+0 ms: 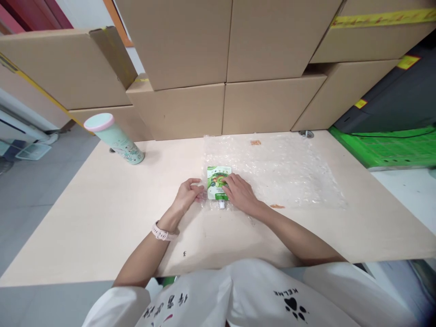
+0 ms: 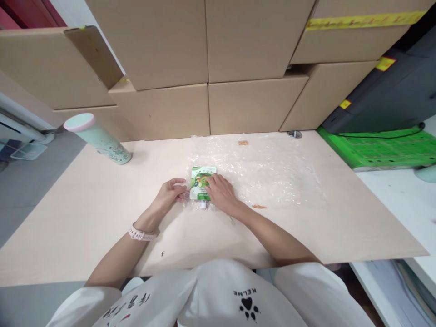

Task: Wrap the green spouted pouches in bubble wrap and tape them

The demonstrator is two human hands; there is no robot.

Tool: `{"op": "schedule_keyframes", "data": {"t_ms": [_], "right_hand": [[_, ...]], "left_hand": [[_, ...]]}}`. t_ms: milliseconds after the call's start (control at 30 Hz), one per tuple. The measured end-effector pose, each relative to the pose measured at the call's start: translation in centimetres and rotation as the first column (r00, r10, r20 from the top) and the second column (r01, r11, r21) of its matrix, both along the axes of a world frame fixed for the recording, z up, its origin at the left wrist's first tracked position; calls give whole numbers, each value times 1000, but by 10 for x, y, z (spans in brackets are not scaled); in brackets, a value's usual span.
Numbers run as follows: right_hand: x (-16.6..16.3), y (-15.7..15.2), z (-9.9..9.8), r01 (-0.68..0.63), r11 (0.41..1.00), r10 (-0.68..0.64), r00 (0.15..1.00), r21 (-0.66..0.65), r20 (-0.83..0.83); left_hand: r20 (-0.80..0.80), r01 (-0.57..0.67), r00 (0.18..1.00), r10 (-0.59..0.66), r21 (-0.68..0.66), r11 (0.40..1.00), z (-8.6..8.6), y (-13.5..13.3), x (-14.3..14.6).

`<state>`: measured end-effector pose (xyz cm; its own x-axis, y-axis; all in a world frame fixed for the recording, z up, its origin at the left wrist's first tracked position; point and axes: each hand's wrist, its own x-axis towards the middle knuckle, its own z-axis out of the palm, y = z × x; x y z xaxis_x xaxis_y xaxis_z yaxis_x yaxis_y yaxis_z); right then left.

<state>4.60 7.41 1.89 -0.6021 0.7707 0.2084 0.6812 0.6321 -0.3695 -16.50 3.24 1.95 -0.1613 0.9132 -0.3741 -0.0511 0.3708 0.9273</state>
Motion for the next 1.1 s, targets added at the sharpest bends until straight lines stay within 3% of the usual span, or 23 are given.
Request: {"op": "schedule_keyframes", "data": {"t_ms": [133, 233, 300, 367, 467, 533, 700, 833, 933, 1000, 1100], "right_hand": [[2, 2, 2, 0, 996, -4, 999, -85, -51], [3, 2, 4, -30, 975, -21, 975, -222, -222], [1, 1, 4, -84, 937, -49, 929, -338, -366], [-1, 1, 2, -158, 889, -72, 879, -430, -471], [0, 3, 0, -266, 833, -23, 859, -486, -511], [5, 7, 1, -255, 837, 37, 910, -485, -414], [25, 27, 17, -45, 911, -5, 993, -409, -119], [32, 27, 32, 92, 962, -128, 983, -259, -128], [27, 10, 30, 14, 973, -68, 971, -230, -229], [23, -4, 21, -72, 974, 12, 964, -216, -266], [19, -16, 5, -69, 986, 31, 971, -151, -237]], "left_hand": [[58, 58, 997, -60, 34, 998, 4, -3, 12], [5, 33, 999, -35, 200, 979, 10, -9, 21], [-130, 109, 990, -62, 393, 913, 16, -16, 25], [-336, 292, 935, -115, 544, 787, 19, -22, 30], [-632, 566, 762, -138, 547, 617, 15, -29, 36], [-780, 674, 618, -102, 458, 579, 8, -31, 40], [-967, 758, 252, -25, 181, 626, -6, -32, 51], [-995, 751, 100, 21, 89, 655, -6, -32, 61], [-995, 752, 93, 34, 93, 652, -3, -31, 65], [-990, 775, 141, 11, 117, 620, -2, -31, 64], [-936, 778, 348, -56, 255, 575, 0, -29, 57]]}}
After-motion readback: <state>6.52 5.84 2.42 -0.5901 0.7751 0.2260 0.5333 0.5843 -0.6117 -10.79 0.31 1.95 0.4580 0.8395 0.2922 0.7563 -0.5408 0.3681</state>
